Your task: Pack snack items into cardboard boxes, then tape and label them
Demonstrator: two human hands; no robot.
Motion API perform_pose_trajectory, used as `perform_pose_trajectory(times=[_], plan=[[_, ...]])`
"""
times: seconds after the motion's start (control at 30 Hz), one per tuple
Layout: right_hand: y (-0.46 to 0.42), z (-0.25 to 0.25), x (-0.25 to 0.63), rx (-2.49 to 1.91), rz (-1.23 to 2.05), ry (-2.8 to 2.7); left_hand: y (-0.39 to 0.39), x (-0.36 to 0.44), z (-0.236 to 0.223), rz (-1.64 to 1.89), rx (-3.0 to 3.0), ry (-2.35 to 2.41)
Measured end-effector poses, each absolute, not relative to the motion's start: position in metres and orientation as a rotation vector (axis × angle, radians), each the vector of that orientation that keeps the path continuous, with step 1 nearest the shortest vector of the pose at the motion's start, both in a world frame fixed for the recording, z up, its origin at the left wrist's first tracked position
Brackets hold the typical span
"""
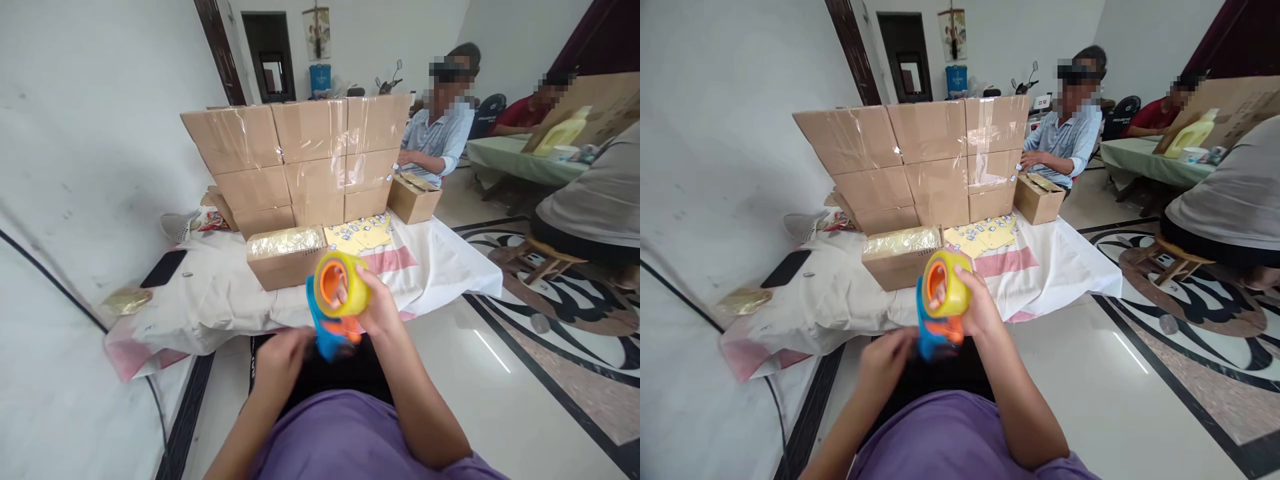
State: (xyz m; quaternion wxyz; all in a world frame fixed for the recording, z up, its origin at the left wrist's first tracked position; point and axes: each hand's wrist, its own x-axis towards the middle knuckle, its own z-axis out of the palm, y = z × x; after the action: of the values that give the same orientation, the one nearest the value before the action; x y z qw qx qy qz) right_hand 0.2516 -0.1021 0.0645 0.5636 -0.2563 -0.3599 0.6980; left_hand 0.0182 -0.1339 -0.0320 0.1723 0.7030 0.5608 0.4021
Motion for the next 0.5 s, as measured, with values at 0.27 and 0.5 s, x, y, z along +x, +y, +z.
perform_pose_trajectory(times=[0.27, 0.5], plan=[[-0.128, 0.055, 0.296, -0.891, 1.531, -1.038, -0.099, -0.060, 0.000, 1.481, 1.384, 1.857], [0.030, 0.027, 0.316, -1.455, 1.015, -0.943, -0.064, -0.027, 0.016, 1.554, 1.196, 1.510]])
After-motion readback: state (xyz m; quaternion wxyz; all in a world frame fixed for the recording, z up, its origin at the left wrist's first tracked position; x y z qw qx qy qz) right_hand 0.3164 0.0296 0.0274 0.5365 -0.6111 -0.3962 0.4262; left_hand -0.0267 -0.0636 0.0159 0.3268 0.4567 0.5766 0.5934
